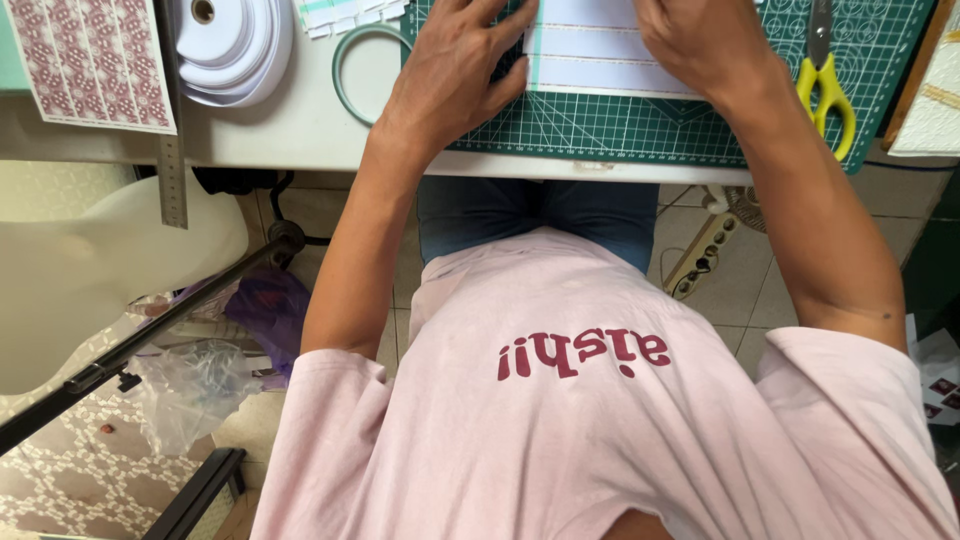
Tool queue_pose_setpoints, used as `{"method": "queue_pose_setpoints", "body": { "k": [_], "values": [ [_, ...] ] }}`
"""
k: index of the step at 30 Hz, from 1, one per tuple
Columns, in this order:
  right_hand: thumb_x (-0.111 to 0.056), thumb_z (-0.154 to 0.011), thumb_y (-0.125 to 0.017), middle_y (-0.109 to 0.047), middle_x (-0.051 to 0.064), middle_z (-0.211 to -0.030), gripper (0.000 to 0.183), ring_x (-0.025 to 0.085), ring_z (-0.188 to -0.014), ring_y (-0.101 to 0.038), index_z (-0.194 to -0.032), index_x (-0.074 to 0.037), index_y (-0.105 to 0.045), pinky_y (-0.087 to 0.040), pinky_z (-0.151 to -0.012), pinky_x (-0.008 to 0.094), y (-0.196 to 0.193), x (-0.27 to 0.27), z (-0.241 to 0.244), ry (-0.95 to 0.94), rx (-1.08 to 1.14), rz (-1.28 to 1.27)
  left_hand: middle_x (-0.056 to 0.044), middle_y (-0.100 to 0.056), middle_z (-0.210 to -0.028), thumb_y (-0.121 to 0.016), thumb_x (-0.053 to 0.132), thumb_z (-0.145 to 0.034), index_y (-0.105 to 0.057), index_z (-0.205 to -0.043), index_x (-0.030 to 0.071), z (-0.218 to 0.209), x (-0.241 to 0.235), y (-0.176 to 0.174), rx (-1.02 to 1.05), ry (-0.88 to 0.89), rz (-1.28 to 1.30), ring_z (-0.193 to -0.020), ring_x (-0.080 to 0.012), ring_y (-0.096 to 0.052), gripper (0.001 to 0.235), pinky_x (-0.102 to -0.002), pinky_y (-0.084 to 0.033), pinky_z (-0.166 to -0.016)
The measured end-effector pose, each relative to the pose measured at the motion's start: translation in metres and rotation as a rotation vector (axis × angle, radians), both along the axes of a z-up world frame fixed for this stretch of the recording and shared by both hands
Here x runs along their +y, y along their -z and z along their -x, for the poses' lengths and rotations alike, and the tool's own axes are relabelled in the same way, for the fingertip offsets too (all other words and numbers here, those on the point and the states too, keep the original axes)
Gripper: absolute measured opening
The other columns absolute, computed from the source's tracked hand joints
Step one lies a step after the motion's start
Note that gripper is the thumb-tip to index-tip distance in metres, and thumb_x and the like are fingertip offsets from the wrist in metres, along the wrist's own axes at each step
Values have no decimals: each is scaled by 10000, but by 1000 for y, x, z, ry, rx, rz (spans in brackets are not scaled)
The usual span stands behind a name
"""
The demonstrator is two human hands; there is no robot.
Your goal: The person places patterned paper strips on a cutting mat, then uses scissors to cut a roll of green tape and applies it to the edges of the paper strips. The person smooths the tape down and continues applying tape to multiple strips.
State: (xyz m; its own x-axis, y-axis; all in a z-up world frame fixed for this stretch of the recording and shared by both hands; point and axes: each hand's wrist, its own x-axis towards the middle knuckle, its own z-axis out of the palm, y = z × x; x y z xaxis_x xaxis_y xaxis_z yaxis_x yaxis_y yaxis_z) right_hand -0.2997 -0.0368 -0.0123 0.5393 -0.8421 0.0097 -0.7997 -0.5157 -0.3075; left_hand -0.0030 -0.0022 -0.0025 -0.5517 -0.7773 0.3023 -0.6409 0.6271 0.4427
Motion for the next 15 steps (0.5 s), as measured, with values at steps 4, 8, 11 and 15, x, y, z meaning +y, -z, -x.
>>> {"method": "queue_pose_setpoints", "body": {
  "k": [4, 8, 11, 15],
  "values": [
    [82, -977, -642, -681, 82, -811, 288, 184, -744, -648, -1215, -38, -751, -548, -757, 340, -24, 35, -2, -97, -116, 216, -144, -642, -1284, -782, 185, -970, -677, -1344, 6, -2, 1, -1, 23, -1, -27, -1199, -319, -576, 428, -462, -452, -1089],
    [-4, -975, -705, -706, 48, -1164, 304, 185, -1080, -665, -1269, -78, -724, -422, -1047, 477, -44, 58, -19, -147, -52, 345, -140, -662, -1242, -764, 163, -953, -676, -1349, 4, -4, 2, -1, 35, 2, -49, -1160, -306, -602, 436, -464, -457, -1073],
    [-24, -968, -713, -670, 6, -1231, 329, 157, -1165, -628, -1287, -101, -724, -373, -1129, 492, -49, 63, -27, -149, -8, 328, -131, -674, -1226, -788, 211, -987, -684, -1335, 29, -2, 3, 2, 49, -15, -40, -1145, -298, -616, 407, -460, -460, -1050],
    [-73, -963, -757, -672, -6, -1213, 313, 156, -1161, -628, -1271, -114, -723, -384, -1112, 504, -45, 63, -36, -167, 3, 344, -126, -681, -1212, -794, 227, -995, -691, -1325, 50, -2, 2, 4, 62, -16, -70, -1130, -299, -628, 389, -457, -477, -1020]
  ]
}}
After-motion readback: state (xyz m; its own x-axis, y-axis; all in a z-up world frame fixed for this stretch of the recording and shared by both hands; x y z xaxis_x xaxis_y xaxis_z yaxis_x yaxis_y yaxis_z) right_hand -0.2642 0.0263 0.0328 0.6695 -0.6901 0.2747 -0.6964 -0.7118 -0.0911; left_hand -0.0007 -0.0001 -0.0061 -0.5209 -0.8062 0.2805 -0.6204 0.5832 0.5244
